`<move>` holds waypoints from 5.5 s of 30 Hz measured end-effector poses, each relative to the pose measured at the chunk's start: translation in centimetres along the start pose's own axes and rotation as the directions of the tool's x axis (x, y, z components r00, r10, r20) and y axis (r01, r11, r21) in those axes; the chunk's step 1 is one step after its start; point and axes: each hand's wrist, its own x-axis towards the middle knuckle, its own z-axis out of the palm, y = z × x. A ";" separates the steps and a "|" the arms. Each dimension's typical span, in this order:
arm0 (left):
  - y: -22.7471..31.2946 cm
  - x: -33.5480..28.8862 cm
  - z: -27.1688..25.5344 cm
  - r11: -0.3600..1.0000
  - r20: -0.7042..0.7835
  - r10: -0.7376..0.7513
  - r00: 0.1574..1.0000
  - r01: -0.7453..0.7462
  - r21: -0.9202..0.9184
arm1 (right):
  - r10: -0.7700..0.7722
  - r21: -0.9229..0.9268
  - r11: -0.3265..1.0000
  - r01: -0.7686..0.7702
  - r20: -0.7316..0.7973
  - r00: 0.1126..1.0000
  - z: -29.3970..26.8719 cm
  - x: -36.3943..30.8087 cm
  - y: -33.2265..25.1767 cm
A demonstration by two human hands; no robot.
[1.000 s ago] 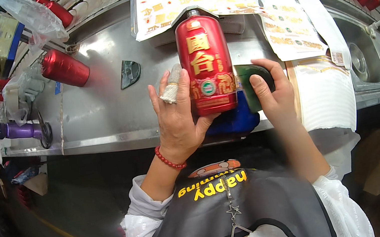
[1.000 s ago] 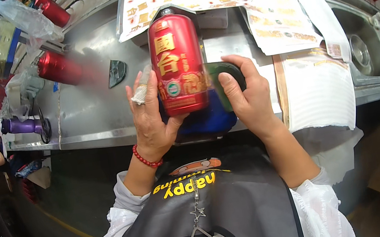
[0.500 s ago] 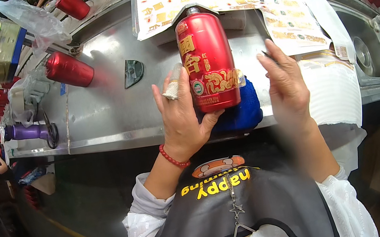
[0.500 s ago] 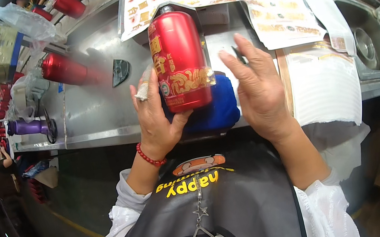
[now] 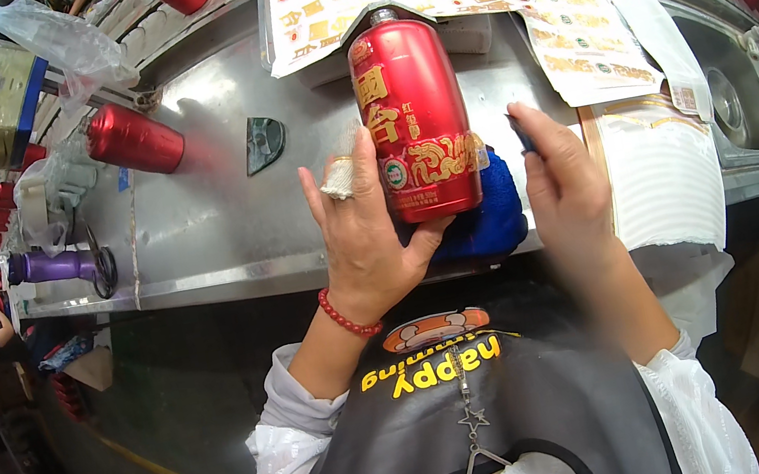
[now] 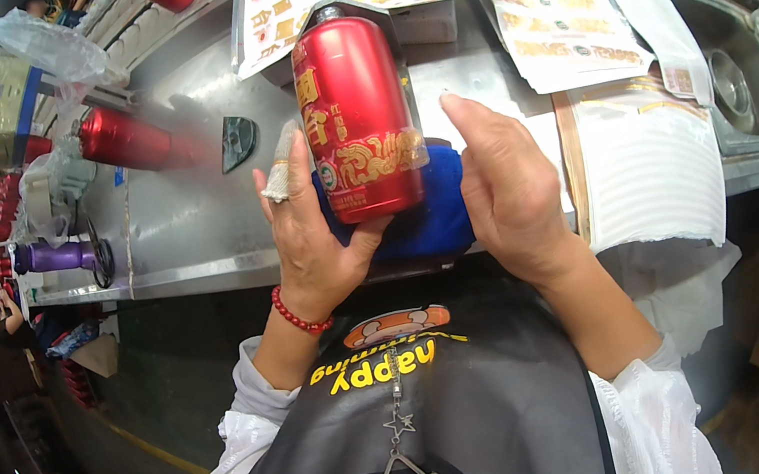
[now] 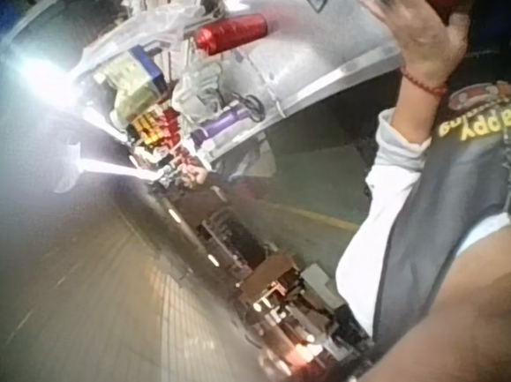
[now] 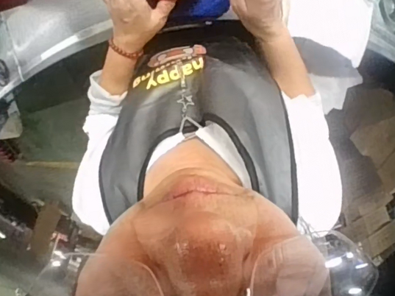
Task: The person applies gold decorative stickers to red cylindrical bottles. They peel each sticker from a sheet, align it on the bottle, and smooth it down with a green squeegee. The person repeats this process on multiple bottles, rotating them to ensure the sticker adheres evenly.
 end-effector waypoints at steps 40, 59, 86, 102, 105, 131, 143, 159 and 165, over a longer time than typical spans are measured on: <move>0.9 1.8 -1.2 0.947 0.013 0.295 0.956 -0.294 0.130 | 0.436 0.634 0.488 -0.600 0.419 0.796 0.2 0.5 1.1; 0.7 2.2 -1.7 0.948 0.057 0.288 0.956 -0.293 0.125 | 0.483 0.646 0.452 -0.615 0.401 0.778 0.7 -0.4 1.6; 1.5 2.1 -1.5 0.930 0.082 0.335 0.939 -0.343 0.131 | 0.461 0.654 0.459 -0.601 0.403 0.791 0.3 -0.2 0.6; 1.4 1.9 -0.5 0.874 -0.003 0.475 0.880 -0.471 0.121 | 0.560 0.684 0.405 -0.606 0.338 0.756 0.2 -0.8 1.4; 0.7 1.5 -1.3 0.937 -0.075 0.327 0.942 -0.334 -0.106 | 0.561 0.655 0.419 -0.629 0.358 0.747 0.1 -0.8 1.5; 0.2 4.4 -1.6 0.960 -0.093 0.174 0.980 -0.190 -0.206 | 0.399 0.609 0.569 -0.553 0.384 0.833 -0.1 0.7 1.5; 0.2 6.2 -2.1 0.953 -0.040 0.179 0.983 -0.183 -0.239 | 0.345 0.591 0.569 -0.572 0.460 0.818 -0.9 1.2 2.8; 0.2 7.4 -2.1 0.936 -0.067 0.222 0.973 -0.232 -0.263 | 0.409 0.551 0.555 -0.623 0.471 0.782 -0.8 1.4 2.9; 0.3 7.6 -2.1 0.926 -0.059 0.215 0.975 -0.223 -0.303 | 0.404 0.546 0.571 -0.613 0.464 0.789 -1.1 1.6 3.4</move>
